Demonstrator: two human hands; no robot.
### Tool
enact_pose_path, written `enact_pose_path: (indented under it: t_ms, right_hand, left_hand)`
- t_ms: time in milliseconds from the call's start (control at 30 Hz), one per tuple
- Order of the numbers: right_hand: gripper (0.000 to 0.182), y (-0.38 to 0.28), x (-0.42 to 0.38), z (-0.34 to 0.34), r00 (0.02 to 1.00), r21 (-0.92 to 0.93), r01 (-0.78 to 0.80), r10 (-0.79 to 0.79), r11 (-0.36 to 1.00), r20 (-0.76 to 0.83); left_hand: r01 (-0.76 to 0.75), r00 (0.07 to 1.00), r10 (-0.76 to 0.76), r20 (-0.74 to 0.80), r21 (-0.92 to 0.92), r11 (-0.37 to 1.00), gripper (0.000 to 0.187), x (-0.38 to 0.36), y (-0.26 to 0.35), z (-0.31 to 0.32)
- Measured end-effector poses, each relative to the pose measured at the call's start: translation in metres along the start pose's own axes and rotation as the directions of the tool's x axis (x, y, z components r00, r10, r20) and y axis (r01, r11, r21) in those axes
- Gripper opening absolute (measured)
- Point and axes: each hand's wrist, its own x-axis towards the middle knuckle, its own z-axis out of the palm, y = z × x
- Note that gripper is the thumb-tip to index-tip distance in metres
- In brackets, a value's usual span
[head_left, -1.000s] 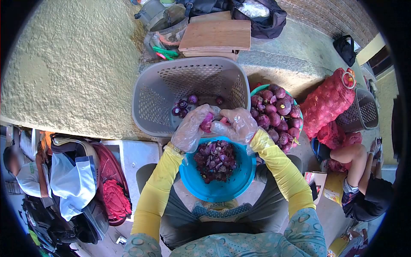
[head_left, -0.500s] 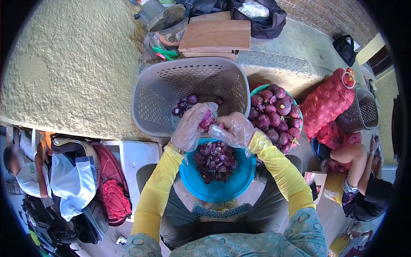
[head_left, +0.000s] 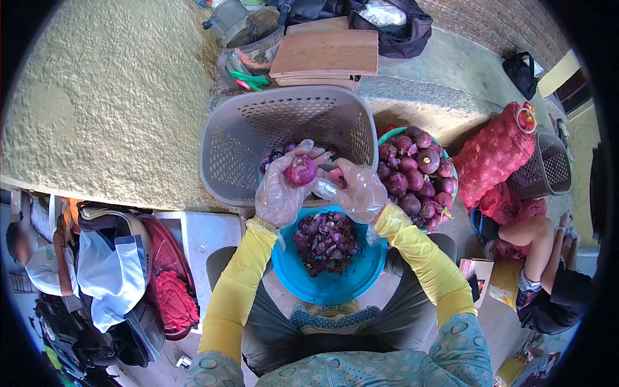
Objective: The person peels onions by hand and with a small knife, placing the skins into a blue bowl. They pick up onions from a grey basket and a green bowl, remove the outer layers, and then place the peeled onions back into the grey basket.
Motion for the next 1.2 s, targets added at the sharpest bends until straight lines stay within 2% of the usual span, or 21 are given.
enact_pose_path:
  t_ms: [33, 100, 167, 233, 267, 333, 367, 433, 600, 767, 900, 1067, 1133, 1200]
  right_hand:
    - [0.043, -0.003, 0.0, -0.001, 1.0, 0.001, -0.002, 0.002, 1.0, -0.001]
    - [0.051, -0.008, 0.0, -0.001, 0.991, -0.056, 0.055, -0.061, 0.997, -0.118]
    - [0.053, -0.006, -0.001, 0.0, 0.989, -0.053, 0.047, -0.054, 0.997, -0.136]
    - [0.055, -0.006, 0.0, 0.0, 0.987, -0.05, 0.041, -0.049, 0.998, -0.153]
    - [0.056, -0.006, 0.0, 0.001, 0.988, -0.068, 0.027, -0.037, 0.997, -0.15]
    - [0.058, -0.005, 0.0, 0.003, 0.989, -0.085, 0.011, -0.024, 0.996, -0.149]
    - [0.058, -0.003, 0.001, 0.006, 0.986, -0.148, 0.029, -0.052, 0.989, -0.16]
    - [0.059, -0.003, 0.001, 0.007, 0.982, -0.211, 0.045, -0.081, 0.976, -0.169]
    - [0.062, -0.003, 0.001, 0.007, 0.985, -0.262, 0.019, -0.062, 0.965, -0.158]
    - [0.064, -0.005, 0.001, 0.007, 0.988, -0.236, 0.003, -0.039, 0.972, -0.149]
    - [0.064, -0.008, 0.002, 0.006, 0.989, -0.166, -0.005, -0.019, 0.986, -0.144]
    - [0.062, -0.009, 0.001, 0.004, 0.991, -0.203, -0.007, -0.02, 0.979, -0.131]
    - [0.061, -0.009, 0.0, 0.004, 0.992, -0.206, -0.015, -0.011, 0.978, -0.124]
    - [0.062, -0.007, 0.001, 0.006, 0.99, -0.201, -0.025, -0.004, 0.979, -0.141]
  left_hand:
    - [-0.007, 1.0, 0.007, 0.024, -0.007, 1.0, 0.045, 0.0, -0.001, 0.0]
    - [-0.026, 0.999, 0.025, 0.02, 0.031, 0.999, 0.041, -0.001, -0.003, 0.003]
    - [-0.044, 0.999, 0.043, 0.016, 0.069, 0.997, 0.039, -0.001, -0.008, 0.003]
    - [-0.148, 0.989, 0.146, 0.029, 0.113, 0.982, 0.044, 0.001, -0.015, -0.002]
    - [-0.146, 0.989, 0.144, 0.029, 0.112, 0.983, 0.044, 0.002, -0.017, -0.005]
    - [-0.069, 0.995, 0.075, -0.068, 0.086, 0.994, 0.047, 0.001, -0.016, -0.004]
    - [-0.068, 0.995, 0.074, -0.068, 0.086, 0.994, 0.047, 0.001, -0.017, -0.002]
    - [-0.091, 0.986, 0.114, -0.122, 0.178, 0.98, 0.044, 0.002, -0.019, 0.003]
    - [-0.086, 0.994, 0.098, -0.046, 0.215, 0.973, 0.042, 0.005, -0.022, -0.015]
    - [-0.098, 0.994, 0.105, -0.022, 0.209, 0.973, 0.04, 0.005, -0.023, -0.012]
    - [-0.154, 0.986, 0.164, -0.014, 0.274, 0.949, 0.04, 0.005, -0.023, -0.007]
    - [-0.167, 0.984, 0.177, -0.003, 0.31, 0.936, 0.04, 0.005, -0.021, -0.007]
    - [-0.201, 0.974, 0.225, -0.012, 0.401, 0.894, 0.04, 0.004, -0.021, -0.002]
    - [-0.217, 0.972, 0.236, 0.005, 0.414, 0.884, 0.041, 0.006, -0.021, -0.003]
